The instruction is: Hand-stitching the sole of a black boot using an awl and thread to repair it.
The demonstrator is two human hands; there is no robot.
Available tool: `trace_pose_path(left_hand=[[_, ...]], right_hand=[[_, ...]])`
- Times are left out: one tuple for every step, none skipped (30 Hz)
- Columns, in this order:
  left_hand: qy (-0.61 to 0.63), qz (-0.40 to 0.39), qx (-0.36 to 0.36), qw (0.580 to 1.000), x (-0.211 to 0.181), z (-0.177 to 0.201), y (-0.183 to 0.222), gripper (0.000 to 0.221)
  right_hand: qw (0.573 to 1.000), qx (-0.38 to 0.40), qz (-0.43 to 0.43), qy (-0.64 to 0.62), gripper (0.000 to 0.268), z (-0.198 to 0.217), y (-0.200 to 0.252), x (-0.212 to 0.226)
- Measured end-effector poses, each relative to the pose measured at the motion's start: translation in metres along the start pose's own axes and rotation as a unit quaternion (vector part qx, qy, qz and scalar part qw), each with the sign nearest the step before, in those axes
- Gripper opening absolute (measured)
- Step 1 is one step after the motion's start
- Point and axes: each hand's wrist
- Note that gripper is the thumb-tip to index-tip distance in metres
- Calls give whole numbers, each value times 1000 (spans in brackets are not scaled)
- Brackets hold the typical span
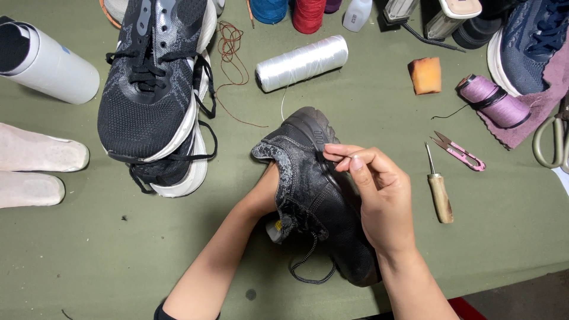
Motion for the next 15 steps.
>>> trace_pose_path(left_hand=[[-4, 1, 0, 1000, 2, 0, -1, 23], [-8, 2, 0, 1000, 4, -1, -2, 23], [-12, 3, -1, 1000, 6, -1, -3, 23], [-16, 3, -1, 1000, 4, -1, -3, 23], [-20, 5, -2, 1000, 3, 0, -2, 23], [-24, 6, -2, 1000, 1, 1, 0, 22], [-27, 7, -3, 1000, -41, 4, 9, 22], [-31, 7, -3, 999, -84, 6, 24, 22], [-35, 8, -4, 999, -126, 9, 44, 22], [-39, 9, -6, 999, -137, 9, 50, 22], [-44, 9, -7, 999, -147, 8, 56, 22], [-48, 8, -9, 999, -158, 8, 63, 22], [-51, 9, -10, 999, -161, 8, 65, 21], [-55, 9, -11, 998, -165, 7, 68, 21], [-59, 10, -12, 998, -168, 7, 72, 21]], right_hand=[[1000, -1, 0, 0, 30, 0, 0, 1], [1000, 8, 10, 11, 29, 0, 0, 3], [999, 17, 19, 21, 29, 1, 0, 4], [999, 16, 19, 21, 29, 1, 1, 5], [999, 34, 25, 24, 28, 2, 1, 5], [998, 51, 31, 27, 27, 2, 1, 5], [998, 51, 31, 28, 27, 2, 0, 5], [997, 65, 28, 34, 27, 1, -2, 6], [996, 80, 26, 39, 27, 1, -4, 6], [996, 80, 27, 39, 27, 0, -3, 8], [997, 67, 33, 31, 28, -1, -3, 9], [997, 55, 40, 22, 28, -2, -2, 11], [997, 55, 41, 23, 28, -2, -2, 10], [997, 62, 46, 28, 28, -1, -1, 8], [996, 69, 51, 32, 28, 0, 1, 7]])
Point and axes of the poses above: each hand's wrist, its own y-axis away from the middle knuckle, its own z-axis out of the back of the hand, x = y × z, and after that the axes turned 7 degrees about z, right-handed
